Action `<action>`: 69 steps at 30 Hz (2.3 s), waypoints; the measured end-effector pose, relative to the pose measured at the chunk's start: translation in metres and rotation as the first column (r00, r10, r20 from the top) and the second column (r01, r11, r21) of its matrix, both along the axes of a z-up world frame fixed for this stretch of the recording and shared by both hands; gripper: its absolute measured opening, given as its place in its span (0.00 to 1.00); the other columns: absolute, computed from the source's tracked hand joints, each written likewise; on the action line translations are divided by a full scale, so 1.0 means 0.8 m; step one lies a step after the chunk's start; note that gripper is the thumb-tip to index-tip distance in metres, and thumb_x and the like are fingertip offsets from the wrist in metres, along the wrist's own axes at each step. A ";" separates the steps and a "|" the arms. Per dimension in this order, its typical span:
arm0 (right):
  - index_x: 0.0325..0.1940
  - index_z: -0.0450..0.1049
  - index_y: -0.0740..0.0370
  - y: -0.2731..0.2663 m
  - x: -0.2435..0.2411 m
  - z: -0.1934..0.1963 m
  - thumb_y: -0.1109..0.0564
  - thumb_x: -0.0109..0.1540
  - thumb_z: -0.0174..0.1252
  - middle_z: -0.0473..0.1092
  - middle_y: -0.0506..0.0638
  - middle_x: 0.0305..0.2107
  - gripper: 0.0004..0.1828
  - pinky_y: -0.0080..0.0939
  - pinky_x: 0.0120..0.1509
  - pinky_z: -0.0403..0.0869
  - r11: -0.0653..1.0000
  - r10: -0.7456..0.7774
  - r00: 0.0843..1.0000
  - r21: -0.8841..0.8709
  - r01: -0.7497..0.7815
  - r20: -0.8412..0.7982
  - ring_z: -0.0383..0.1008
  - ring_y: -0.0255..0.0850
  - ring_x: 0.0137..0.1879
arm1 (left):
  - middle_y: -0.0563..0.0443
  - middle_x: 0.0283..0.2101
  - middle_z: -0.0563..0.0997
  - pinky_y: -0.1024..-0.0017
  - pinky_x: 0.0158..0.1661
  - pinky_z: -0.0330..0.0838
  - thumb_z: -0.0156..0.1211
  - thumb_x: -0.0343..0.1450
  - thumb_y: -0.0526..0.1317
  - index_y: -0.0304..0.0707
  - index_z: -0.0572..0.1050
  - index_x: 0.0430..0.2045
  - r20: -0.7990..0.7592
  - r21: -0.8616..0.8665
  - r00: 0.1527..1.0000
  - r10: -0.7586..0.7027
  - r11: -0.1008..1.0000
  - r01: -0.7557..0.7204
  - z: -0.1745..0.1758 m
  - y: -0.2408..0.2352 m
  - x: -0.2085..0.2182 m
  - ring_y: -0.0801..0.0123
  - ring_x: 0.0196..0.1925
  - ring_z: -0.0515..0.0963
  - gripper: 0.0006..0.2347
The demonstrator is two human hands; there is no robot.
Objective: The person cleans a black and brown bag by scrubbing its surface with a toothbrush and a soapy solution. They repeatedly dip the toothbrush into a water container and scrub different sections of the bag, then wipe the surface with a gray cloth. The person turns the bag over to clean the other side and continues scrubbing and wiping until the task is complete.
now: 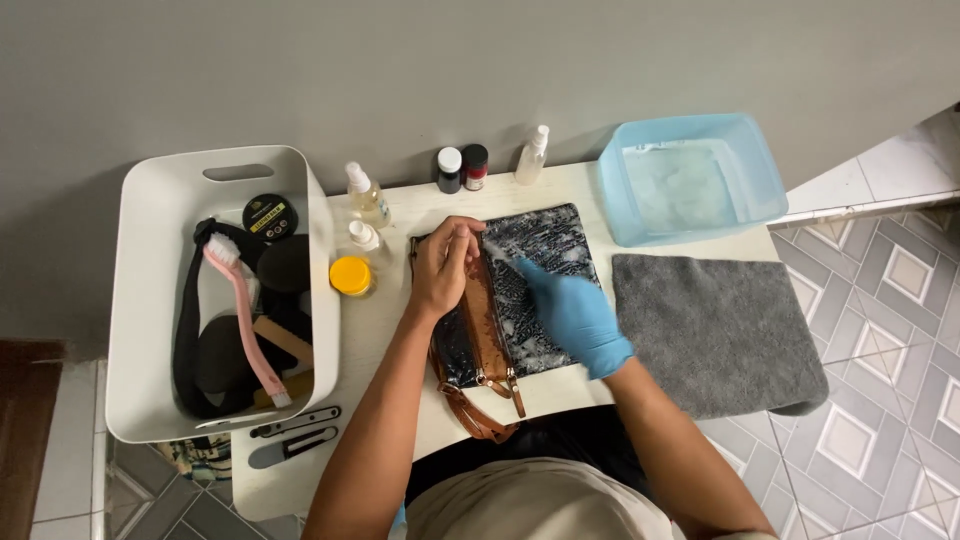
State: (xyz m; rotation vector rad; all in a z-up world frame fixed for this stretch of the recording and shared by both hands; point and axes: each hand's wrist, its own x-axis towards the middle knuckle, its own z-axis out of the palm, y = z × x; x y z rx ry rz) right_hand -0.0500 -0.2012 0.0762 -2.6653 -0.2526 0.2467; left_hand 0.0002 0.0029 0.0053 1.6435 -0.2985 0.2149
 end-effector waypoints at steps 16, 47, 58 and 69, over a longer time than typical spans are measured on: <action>0.65 0.73 0.37 -0.047 -0.040 -0.004 0.51 0.64 0.49 0.78 0.68 0.30 0.24 0.69 0.45 0.78 0.980 -0.135 0.983 -0.162 0.113 -0.127 0.80 0.67 0.41 | 0.45 0.24 0.78 0.66 0.35 0.72 0.38 0.83 0.44 0.36 0.77 0.42 0.003 0.004 1.000 0.001 1.000 -0.001 0.001 -0.002 -0.003 0.65 0.29 0.77 0.17; 0.60 0.76 0.29 -0.069 -0.111 -0.005 0.54 0.63 0.52 0.79 0.64 0.33 0.24 0.69 0.47 0.78 0.971 -0.168 0.984 -0.181 0.154 -0.065 0.79 0.67 0.39 | 0.47 0.24 0.78 0.68 0.35 0.74 0.41 0.82 0.44 0.37 0.78 0.43 0.021 -0.032 1.000 0.004 0.999 -0.003 -0.023 -0.002 0.001 0.67 0.29 0.78 0.15; 0.79 0.48 0.67 0.054 -0.039 0.001 0.69 0.68 0.43 0.76 0.67 0.41 0.33 0.63 0.42 0.68 0.845 -0.153 0.976 0.532 0.050 0.152 0.76 0.61 0.44 | 0.50 0.21 0.80 0.68 0.33 0.76 0.44 0.80 0.49 0.41 0.81 0.34 0.015 -0.056 0.999 -0.042 0.998 0.042 0.019 0.011 -0.011 0.69 0.27 0.79 0.18; 0.76 0.61 0.63 0.082 -0.026 0.056 0.65 0.65 0.57 0.76 0.65 0.47 0.33 0.57 0.47 0.78 0.884 -0.152 0.985 0.457 0.099 0.081 0.79 0.58 0.47 | 0.42 0.17 0.75 0.63 0.30 0.70 0.36 0.83 0.48 0.40 0.72 0.21 0.054 -0.025 0.995 -0.083 0.996 0.085 0.020 0.014 -0.006 0.60 0.19 0.73 0.23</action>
